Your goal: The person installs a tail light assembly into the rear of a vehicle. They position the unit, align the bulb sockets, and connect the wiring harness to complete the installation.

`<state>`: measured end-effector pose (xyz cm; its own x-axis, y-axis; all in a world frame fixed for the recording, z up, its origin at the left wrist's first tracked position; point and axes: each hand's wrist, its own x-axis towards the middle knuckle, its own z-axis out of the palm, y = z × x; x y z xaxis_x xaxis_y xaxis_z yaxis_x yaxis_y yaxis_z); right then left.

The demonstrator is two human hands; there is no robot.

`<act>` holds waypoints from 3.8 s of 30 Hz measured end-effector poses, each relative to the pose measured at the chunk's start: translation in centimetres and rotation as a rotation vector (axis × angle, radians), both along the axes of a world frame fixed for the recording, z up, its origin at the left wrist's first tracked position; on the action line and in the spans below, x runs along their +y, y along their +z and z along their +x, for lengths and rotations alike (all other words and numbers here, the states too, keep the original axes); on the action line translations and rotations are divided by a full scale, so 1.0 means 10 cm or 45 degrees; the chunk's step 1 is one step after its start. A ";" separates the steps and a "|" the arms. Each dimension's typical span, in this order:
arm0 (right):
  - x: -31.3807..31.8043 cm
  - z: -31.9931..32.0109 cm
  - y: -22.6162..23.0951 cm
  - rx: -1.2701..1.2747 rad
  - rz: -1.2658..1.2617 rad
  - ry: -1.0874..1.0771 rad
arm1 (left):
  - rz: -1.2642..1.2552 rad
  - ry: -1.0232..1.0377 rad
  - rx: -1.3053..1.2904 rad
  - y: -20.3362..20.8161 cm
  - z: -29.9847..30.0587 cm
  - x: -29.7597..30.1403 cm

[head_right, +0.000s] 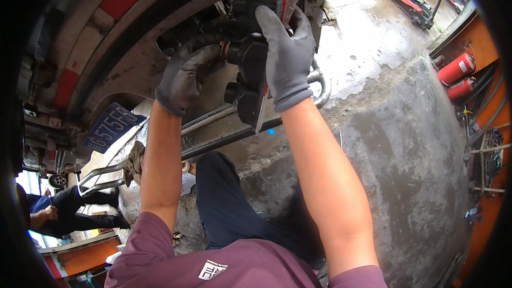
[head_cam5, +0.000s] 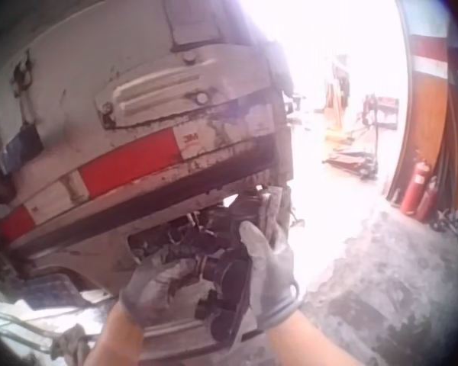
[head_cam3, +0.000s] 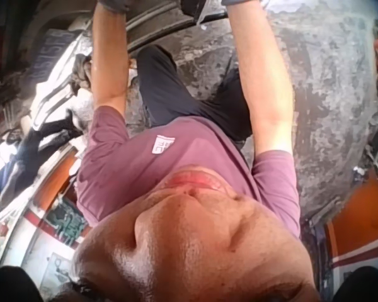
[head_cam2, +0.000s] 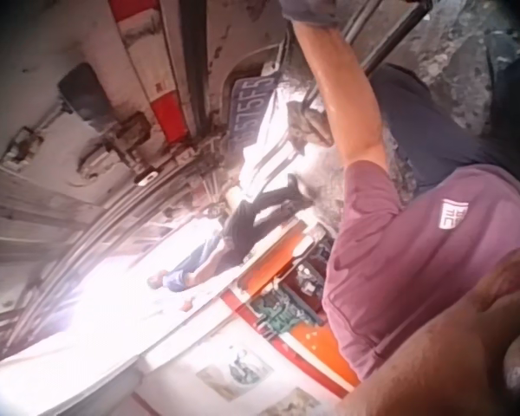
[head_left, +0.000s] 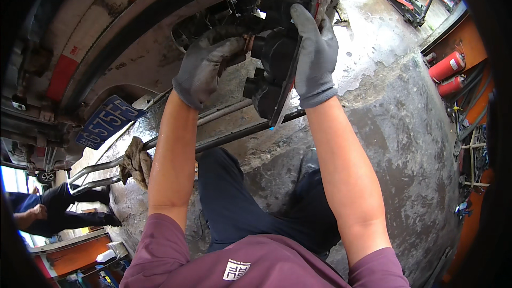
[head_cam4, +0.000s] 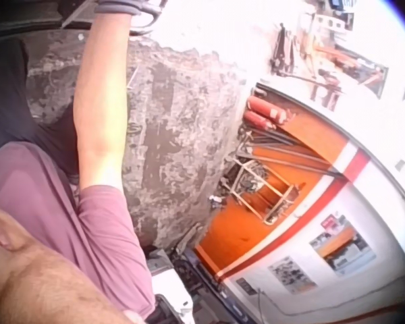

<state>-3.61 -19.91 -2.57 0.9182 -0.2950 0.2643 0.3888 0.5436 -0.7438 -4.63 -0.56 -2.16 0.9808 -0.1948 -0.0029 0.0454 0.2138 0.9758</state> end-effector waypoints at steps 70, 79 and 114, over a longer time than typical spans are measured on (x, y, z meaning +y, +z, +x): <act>0.00 0.03 -0.01 -0.047 -0.019 0.040 | 0.298 -0.130 -0.278 -0.07 -0.07 0.08; -0.02 0.08 -0.06 0.164 -0.101 -0.058 | 0.684 0.045 -0.552 -0.09 -0.12 -0.02; 0.14 0.15 -0.15 0.291 0.488 -0.058 | 2.329 -0.310 -0.373 -0.01 1.02 0.13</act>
<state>-2.15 -18.55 -4.05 0.9241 -0.3737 -0.0803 0.2677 0.7827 -0.5619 5.59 0.76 -2.30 0.9433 -0.2637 -0.2016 -0.2805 -0.9580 -0.0597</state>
